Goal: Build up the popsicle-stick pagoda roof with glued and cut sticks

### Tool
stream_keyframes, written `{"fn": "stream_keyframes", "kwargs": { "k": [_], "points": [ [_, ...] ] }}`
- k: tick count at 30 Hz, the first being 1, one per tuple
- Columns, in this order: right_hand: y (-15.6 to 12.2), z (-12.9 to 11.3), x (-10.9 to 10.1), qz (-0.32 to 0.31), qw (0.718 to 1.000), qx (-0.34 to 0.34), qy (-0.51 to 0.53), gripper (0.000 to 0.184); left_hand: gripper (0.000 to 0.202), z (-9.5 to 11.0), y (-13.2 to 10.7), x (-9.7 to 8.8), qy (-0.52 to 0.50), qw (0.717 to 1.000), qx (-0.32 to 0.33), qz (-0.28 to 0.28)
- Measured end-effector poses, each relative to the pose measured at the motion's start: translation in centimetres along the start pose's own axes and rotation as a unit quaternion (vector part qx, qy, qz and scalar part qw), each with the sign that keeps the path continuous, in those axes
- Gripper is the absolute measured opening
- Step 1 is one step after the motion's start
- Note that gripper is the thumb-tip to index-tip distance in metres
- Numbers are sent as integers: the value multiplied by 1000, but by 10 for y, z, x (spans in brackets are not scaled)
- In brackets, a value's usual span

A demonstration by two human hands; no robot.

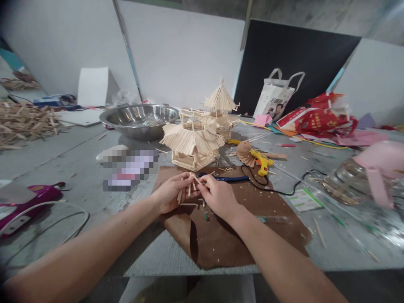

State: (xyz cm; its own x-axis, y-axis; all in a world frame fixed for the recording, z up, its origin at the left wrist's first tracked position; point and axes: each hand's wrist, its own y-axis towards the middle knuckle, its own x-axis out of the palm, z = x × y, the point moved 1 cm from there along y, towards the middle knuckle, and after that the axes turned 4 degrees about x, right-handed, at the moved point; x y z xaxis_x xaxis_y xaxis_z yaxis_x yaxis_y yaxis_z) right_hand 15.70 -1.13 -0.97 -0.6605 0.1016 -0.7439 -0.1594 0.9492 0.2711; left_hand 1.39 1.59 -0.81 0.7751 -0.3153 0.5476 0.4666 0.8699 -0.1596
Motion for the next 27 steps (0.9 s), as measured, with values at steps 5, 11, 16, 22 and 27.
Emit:
{"fn": "stream_keyframes", "kwargs": {
  "k": [5,11,16,22,27],
  "points": [
    [0,-1,2,-34,996,13,83,20,9,-1,0,1,-4,1000,-6,-22],
    [2,-1,6,-64,980,30,185,23,10,-4,0,2,2,999,34,-18],
    [2,-2,8,-83,965,52,244,23,19,-3,-1,4,21,998,51,-37],
    [2,-1,9,-132,943,102,286,21,21,-5,-4,5,48,996,30,-73],
    [4,3,7,-133,939,133,287,21,16,4,-3,1,67,996,-12,-63]
  ]
}}
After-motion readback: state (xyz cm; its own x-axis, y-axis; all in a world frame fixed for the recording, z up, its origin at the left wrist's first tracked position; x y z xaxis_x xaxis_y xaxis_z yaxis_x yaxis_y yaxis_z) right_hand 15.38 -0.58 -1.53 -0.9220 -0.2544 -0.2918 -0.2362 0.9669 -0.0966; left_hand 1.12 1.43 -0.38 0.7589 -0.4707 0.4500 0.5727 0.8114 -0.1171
